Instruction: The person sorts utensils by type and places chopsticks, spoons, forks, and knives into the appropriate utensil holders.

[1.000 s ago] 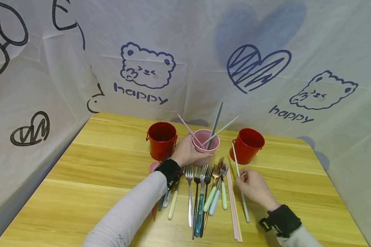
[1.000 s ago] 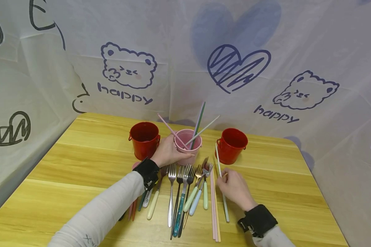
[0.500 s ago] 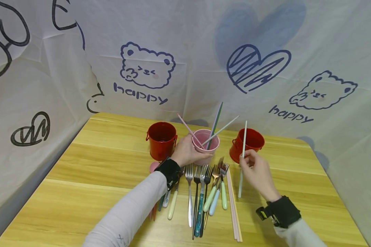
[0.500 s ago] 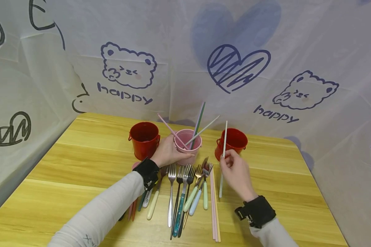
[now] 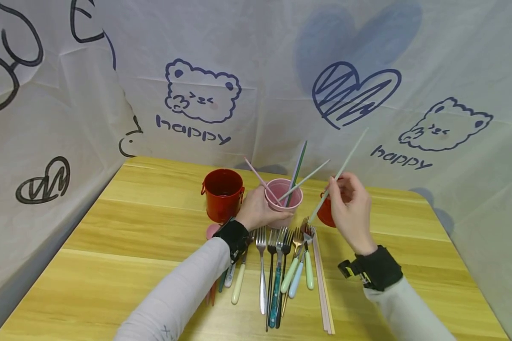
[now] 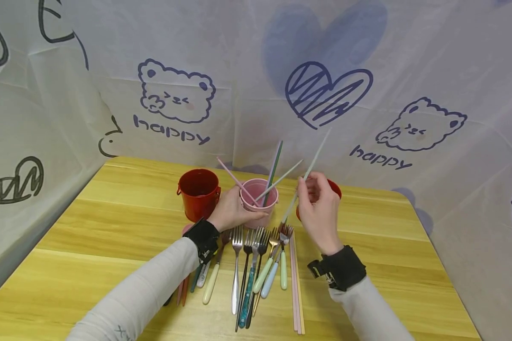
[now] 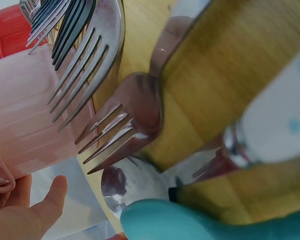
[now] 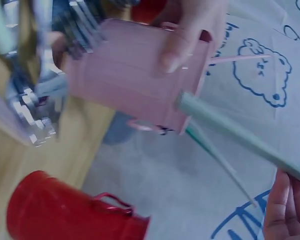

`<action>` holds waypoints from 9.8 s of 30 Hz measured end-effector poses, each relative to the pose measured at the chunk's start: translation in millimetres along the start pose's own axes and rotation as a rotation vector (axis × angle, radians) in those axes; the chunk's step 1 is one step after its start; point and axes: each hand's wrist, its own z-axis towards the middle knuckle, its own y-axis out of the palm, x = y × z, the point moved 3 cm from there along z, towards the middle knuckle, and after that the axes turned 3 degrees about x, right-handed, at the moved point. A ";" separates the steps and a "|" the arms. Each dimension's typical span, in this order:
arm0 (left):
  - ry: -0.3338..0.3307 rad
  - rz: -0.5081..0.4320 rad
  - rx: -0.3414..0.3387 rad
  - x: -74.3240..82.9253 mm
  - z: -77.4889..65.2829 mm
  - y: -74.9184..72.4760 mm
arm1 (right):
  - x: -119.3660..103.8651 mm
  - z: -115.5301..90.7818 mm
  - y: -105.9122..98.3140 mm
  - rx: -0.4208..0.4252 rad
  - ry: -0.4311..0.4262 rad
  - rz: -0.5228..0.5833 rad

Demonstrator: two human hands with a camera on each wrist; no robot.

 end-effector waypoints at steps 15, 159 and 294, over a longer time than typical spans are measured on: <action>-0.012 0.001 -0.003 -0.3 0.0 -0.1 | 17.0 8.7 24.4 0.058 0.010 0.061; -0.013 -0.065 -0.071 14.6 7.6 -2.5 | 87.9 -115.8 -5.8 -0.908 0.674 -0.575; -0.029 -0.065 -0.071 15.7 4.6 -1.6 | 93.6 -94.4 3.5 -0.589 0.436 -0.248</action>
